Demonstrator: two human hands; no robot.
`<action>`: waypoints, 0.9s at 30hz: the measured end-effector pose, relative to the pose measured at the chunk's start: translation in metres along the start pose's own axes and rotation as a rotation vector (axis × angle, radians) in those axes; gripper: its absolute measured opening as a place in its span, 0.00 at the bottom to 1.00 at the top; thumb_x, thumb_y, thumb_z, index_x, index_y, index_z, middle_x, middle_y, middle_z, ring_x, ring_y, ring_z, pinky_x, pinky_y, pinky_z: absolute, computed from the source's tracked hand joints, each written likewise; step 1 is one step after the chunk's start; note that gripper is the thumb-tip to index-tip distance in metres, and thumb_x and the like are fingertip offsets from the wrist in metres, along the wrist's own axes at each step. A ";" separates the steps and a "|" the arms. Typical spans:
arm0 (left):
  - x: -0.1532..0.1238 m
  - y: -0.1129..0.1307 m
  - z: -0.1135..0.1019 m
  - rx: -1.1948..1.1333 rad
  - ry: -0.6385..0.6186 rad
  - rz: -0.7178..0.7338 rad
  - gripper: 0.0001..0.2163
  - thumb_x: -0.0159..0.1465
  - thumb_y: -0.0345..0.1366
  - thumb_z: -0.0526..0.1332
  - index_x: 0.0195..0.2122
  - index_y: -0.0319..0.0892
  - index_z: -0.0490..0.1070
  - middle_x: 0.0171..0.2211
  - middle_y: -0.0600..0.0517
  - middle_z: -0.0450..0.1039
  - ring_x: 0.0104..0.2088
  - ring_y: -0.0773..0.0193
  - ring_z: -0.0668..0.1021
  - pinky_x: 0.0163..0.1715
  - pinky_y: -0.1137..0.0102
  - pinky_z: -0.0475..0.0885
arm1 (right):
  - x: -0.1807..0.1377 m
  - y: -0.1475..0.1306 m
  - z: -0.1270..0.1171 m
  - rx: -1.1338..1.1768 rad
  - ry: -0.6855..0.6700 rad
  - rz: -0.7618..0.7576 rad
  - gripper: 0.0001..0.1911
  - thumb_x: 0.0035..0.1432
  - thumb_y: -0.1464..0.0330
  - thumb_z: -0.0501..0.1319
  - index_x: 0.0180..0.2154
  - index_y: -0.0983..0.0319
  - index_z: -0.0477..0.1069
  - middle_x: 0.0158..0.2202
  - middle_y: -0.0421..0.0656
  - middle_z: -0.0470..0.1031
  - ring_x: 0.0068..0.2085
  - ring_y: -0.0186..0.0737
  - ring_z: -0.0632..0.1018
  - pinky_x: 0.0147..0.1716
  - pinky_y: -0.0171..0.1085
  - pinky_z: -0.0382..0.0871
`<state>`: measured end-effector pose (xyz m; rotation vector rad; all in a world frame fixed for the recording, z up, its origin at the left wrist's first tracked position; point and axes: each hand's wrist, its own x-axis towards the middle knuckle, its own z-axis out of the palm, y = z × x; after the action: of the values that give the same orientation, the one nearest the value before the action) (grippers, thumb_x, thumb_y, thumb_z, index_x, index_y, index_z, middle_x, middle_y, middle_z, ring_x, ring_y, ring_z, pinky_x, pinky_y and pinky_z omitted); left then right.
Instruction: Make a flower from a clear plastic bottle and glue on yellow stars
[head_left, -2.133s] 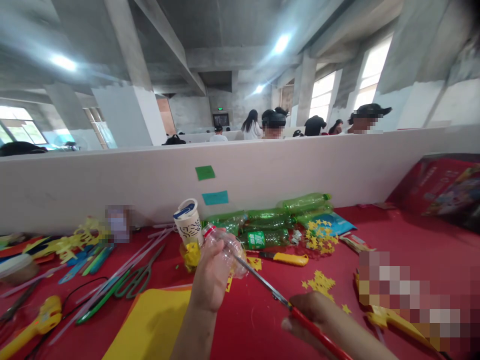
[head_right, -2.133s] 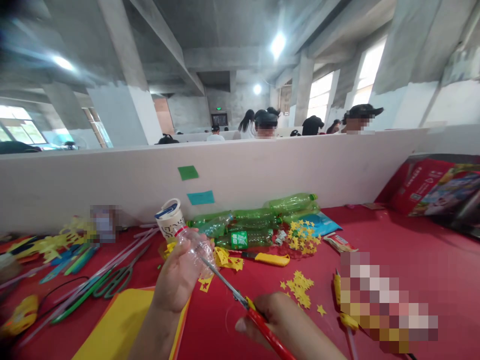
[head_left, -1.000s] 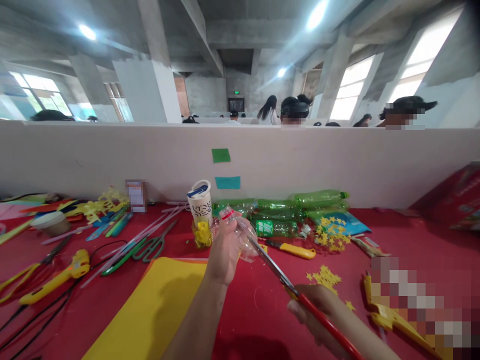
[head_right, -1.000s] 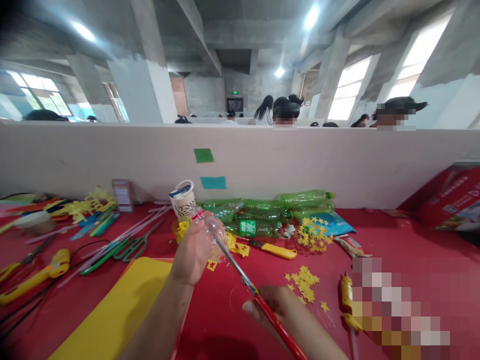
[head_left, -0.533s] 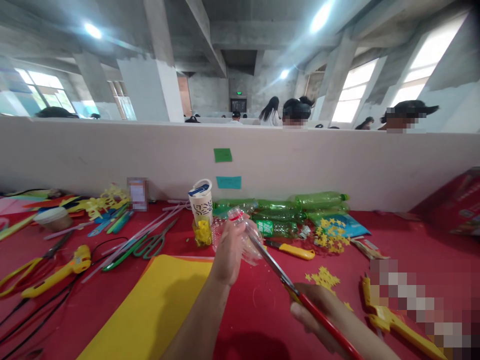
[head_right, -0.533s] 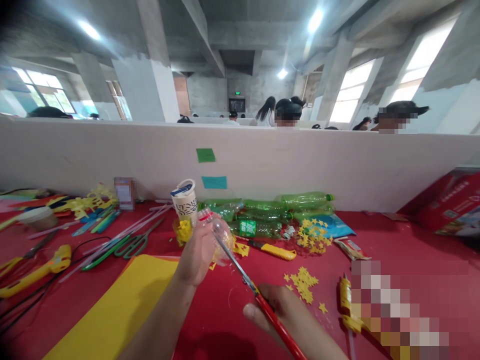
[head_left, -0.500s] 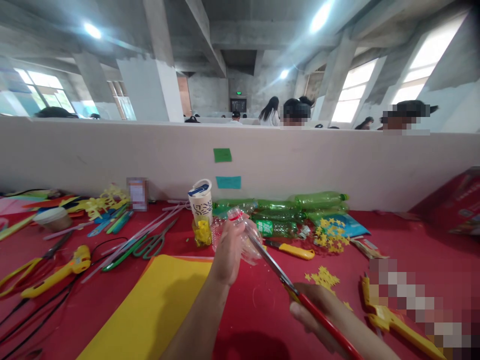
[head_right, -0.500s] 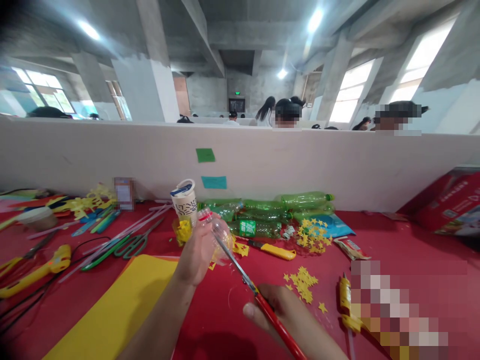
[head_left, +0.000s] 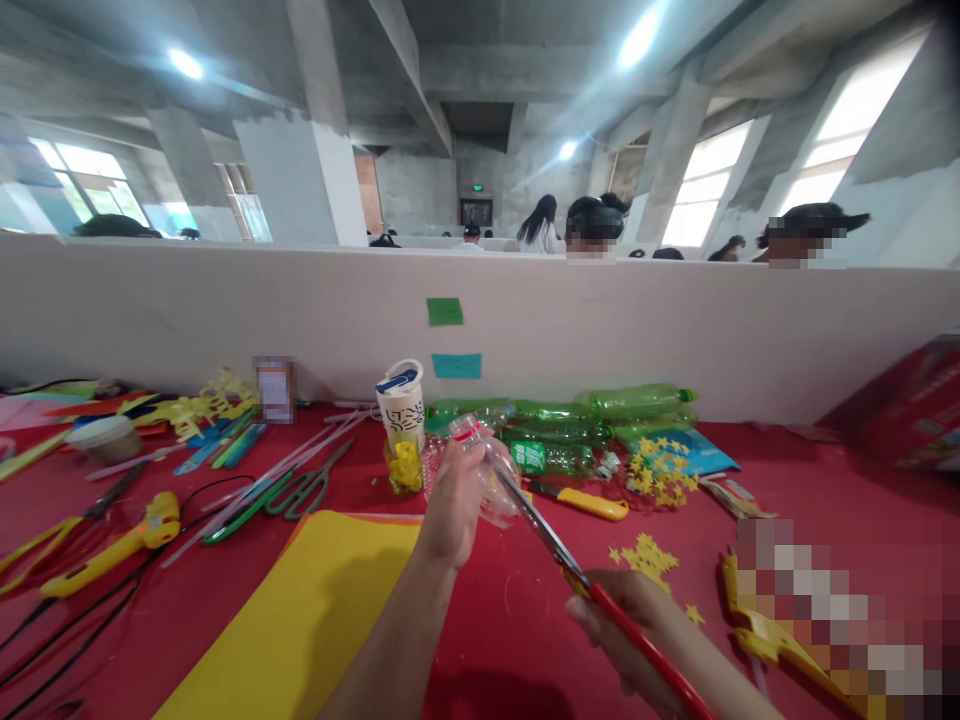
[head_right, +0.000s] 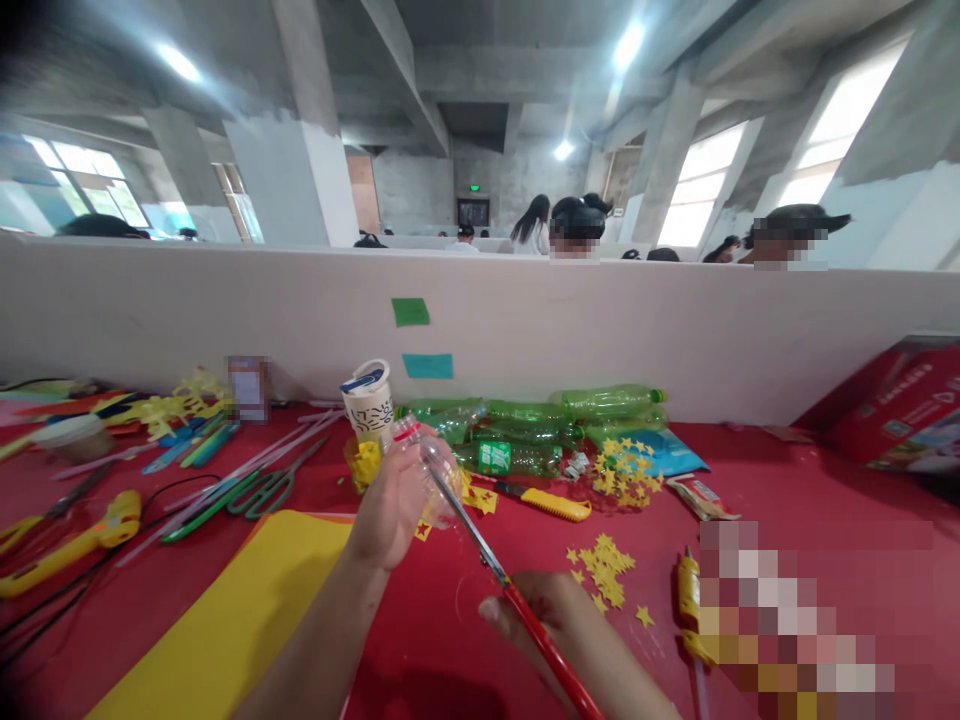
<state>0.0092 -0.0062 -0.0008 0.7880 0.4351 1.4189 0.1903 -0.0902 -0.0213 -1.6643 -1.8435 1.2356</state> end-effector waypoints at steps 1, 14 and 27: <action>0.000 0.000 0.000 -0.009 -0.004 0.003 0.06 0.62 0.33 0.55 0.39 0.43 0.68 0.30 0.54 0.69 0.31 0.65 0.74 0.33 0.69 0.69 | 0.001 0.000 0.000 -0.005 0.003 -0.006 0.27 0.50 0.45 0.57 0.20 0.60 0.57 0.17 0.33 0.53 0.19 0.29 0.61 0.19 0.30 0.50; -0.004 -0.007 0.006 -0.029 -0.022 -0.054 0.07 0.62 0.37 0.56 0.39 0.42 0.68 0.33 0.51 0.72 0.35 0.62 0.74 0.34 0.69 0.69 | -0.009 -0.007 -0.001 0.028 0.001 -0.033 0.28 0.54 0.42 0.49 0.25 0.61 0.58 0.17 0.34 0.60 0.17 0.27 0.61 0.17 0.29 0.49; -0.003 -0.006 0.003 -0.039 -0.017 -0.022 0.07 0.63 0.37 0.55 0.40 0.42 0.68 0.34 0.51 0.71 0.37 0.61 0.74 0.38 0.67 0.68 | -0.001 -0.006 0.005 0.058 0.028 -0.008 0.23 0.51 0.51 0.60 0.20 0.60 0.55 0.16 0.32 0.52 0.18 0.27 0.58 0.18 0.30 0.47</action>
<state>0.0150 -0.0091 -0.0037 0.7610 0.4009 1.3953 0.1835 -0.0928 -0.0193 -1.6338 -1.7791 1.2446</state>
